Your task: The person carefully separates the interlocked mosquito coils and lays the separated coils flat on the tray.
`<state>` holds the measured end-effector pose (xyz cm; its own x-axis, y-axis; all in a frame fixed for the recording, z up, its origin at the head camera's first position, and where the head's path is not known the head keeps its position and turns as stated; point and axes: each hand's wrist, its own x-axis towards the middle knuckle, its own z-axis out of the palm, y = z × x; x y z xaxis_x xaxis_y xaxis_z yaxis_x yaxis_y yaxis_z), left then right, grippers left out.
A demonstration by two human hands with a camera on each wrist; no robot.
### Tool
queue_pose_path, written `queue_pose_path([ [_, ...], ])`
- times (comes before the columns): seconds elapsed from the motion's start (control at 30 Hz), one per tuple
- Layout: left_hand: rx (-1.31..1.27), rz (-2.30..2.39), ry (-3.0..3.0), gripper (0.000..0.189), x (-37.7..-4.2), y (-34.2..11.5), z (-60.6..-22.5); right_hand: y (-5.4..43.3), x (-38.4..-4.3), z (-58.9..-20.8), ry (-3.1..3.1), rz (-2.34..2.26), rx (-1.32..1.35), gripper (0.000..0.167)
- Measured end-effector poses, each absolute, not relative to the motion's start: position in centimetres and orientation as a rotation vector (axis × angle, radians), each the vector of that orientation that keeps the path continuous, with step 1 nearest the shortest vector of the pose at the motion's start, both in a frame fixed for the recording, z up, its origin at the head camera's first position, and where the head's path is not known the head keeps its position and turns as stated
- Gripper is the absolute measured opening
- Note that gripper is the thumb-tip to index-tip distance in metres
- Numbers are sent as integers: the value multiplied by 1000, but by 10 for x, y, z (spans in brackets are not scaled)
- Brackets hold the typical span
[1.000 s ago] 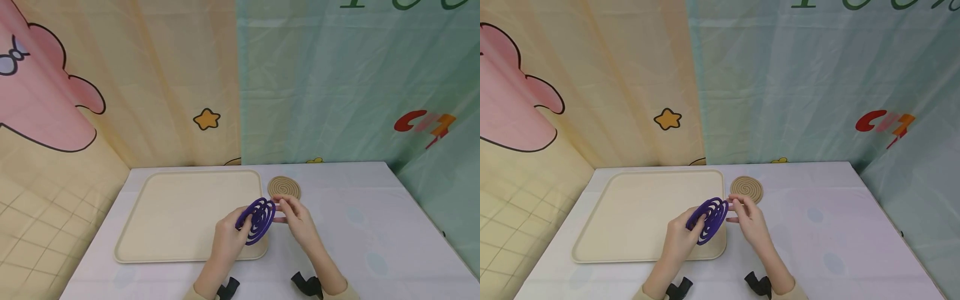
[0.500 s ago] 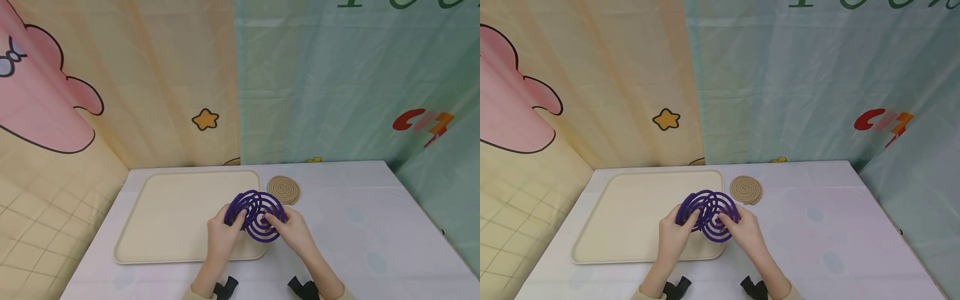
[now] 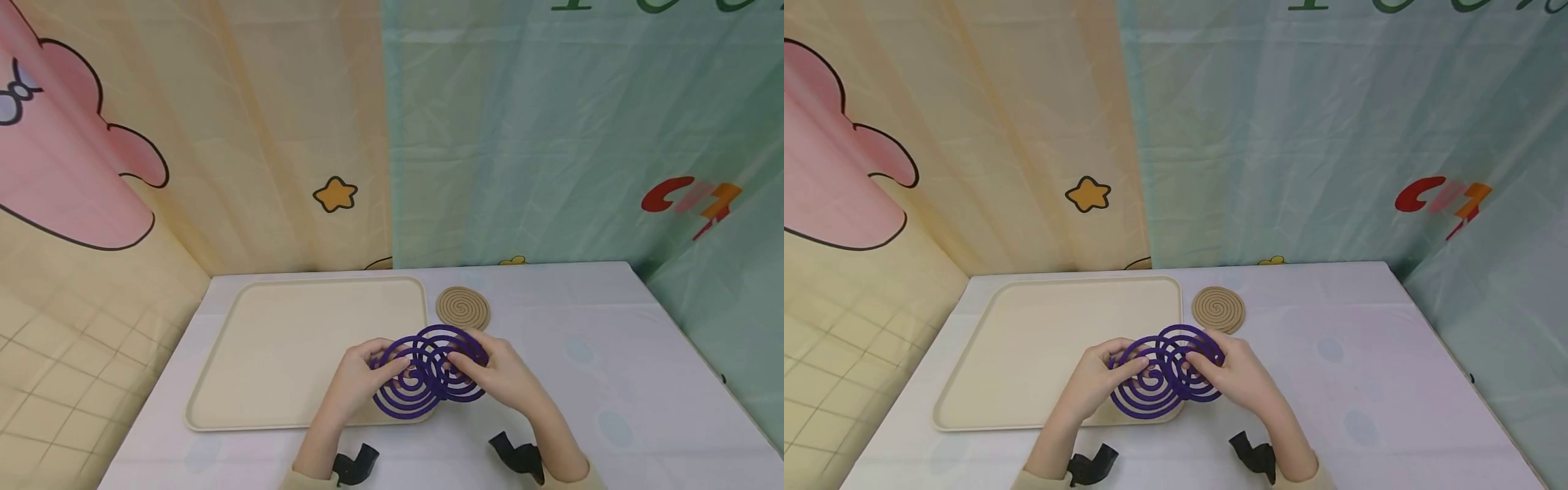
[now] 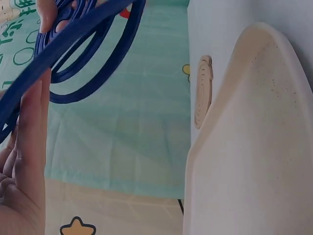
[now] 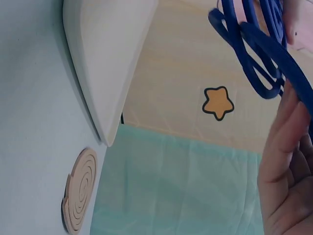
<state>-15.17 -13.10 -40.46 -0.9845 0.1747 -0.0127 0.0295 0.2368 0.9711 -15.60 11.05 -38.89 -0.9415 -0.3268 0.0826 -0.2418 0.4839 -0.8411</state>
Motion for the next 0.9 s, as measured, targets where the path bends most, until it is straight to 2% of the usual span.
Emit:
queue_pose_path([
  [0.07, 253, 1804, 2459, 20, -148, -128, -403, 116, -158, -389, 2598, -1413, -574, 36],
  [0.13, 336, 1728, 2557, 18, -144, -125, -402, 118, -161, -390, 2574, -1372, -615, 32],
  [0.33, 522, 1585, 2674, 16, -141, -121, -403, 112, -163, -395, 2631, -1361, -662, 11],
  [0.6, 389, 1663, 2702, 23, -145, -122, -404, 102, -160, -395, 2735, -1401, -487, 15],
  [0.9, 145, 1799, 2604, 19, -142, -118, -396, 100, -157, -388, 2731, -1423, -328, 15],
])
